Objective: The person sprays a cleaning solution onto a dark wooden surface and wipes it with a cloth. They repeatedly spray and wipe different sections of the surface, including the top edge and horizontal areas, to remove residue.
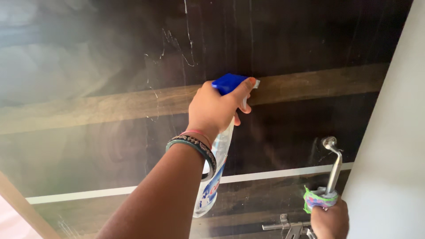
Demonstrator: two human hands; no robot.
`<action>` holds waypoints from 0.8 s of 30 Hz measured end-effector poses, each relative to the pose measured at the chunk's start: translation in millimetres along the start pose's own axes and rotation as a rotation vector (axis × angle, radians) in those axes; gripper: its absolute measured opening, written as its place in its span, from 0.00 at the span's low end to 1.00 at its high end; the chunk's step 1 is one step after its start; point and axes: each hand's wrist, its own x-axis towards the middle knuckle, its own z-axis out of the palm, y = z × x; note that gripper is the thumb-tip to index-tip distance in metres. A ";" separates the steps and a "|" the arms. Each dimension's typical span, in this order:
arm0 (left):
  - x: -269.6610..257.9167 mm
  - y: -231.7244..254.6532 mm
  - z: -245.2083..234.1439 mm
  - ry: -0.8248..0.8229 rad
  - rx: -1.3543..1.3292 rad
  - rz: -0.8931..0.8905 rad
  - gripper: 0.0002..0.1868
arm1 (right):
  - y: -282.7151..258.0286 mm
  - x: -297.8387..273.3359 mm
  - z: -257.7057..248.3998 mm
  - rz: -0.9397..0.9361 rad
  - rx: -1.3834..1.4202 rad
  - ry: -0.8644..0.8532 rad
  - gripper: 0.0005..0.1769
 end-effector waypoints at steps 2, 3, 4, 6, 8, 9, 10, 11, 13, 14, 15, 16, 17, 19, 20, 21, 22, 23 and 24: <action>-1.1 -0.7 0.7 -0.009 -0.020 0.012 0.23 | 1.5 10.3 -8.8 -0.007 -0.105 -0.068 0.16; -1.0 -1.0 0.8 -0.008 -0.015 0.010 0.23 | 6.2 19.5 -13.3 -0.008 -0.159 -0.100 0.16; -0.5 -1.3 0.5 -0.005 -0.014 0.006 0.23 | 11.6 30.9 -16.8 0.054 -0.081 -0.192 0.15; -0.1 -1.9 1.1 0.001 -0.007 -0.004 0.23 | 22.9 51.7 -18.3 0.173 0.081 -0.383 0.16; -0.1 -2.6 0.7 0.008 0.006 -0.013 0.23 | 30.9 63.5 -17.3 0.212 0.152 -0.433 0.19; 0.2 -2.8 0.5 0.011 -0.003 0.008 0.23 | 31.8 65.1 -17.1 0.231 0.189 -0.457 0.20; -0.3 -3.7 0.9 0.012 -0.011 0.025 0.23 | 30.4 63.3 -18.4 0.248 0.157 -0.450 0.22; -0.8 -4.6 1.4 0.013 -0.020 0.042 0.23 | 23.5 61.7 -20.5 0.265 0.125 -0.444 0.24; 0.1 -5.0 2.2 0.017 -0.052 0.057 0.22 | -0.6 51.7 -28.5 0.297 0.135 -0.410 0.26; 0.1 -6.2 3.9 0.015 -0.070 0.056 0.21 | -16.3 45.0 -35.7 0.315 0.169 -0.382 0.26; 0.4 -7.3 5.1 0.011 -0.045 0.046 0.22 | -34.7 39.0 -43.0 0.332 0.203 -0.353 0.26; 1.8 -7.6 4.2 0.012 -0.019 0.038 0.22 | -57.3 36.9 -48.4 0.263 0.216 -0.358 0.25; 1.8 -8.4 3.7 0.014 0.007 0.030 0.23 | -79.6 36.8 -53.8 0.194 0.229 -0.363 0.25; 2.0 -8.0 3.1 0.015 -0.035 0.051 0.23 | -121.4 45.8 -60.1 0.041 0.393 -0.279 0.27; 1.2 -8.2 4.2 0.009 -0.058 0.061 0.24 | -128.3 45.2 -60.5 0.043 0.419 -0.257 0.28; 1.2 -8.2 3.5 0.005 -0.041 0.058 0.24 | -132.6 47.2 -57.5 0.044 0.444 -0.234 0.29; 2.0 -7.8 2.8 0.001 -0.029 0.056 0.24 | -131.6 49.7 -58.3 0.044 0.467 -0.210 0.31; 2.3 -7.5 3.9 -0.003 -0.016 0.053 0.24 | -126.3 50.3 -60.8 -0.003 0.332 -0.152 0.32; 2.7 -7.4 4.2 0.002 -0.027 0.061 0.23 | -123.4 50.6 -56.5 -0.055 0.203 -0.104 0.33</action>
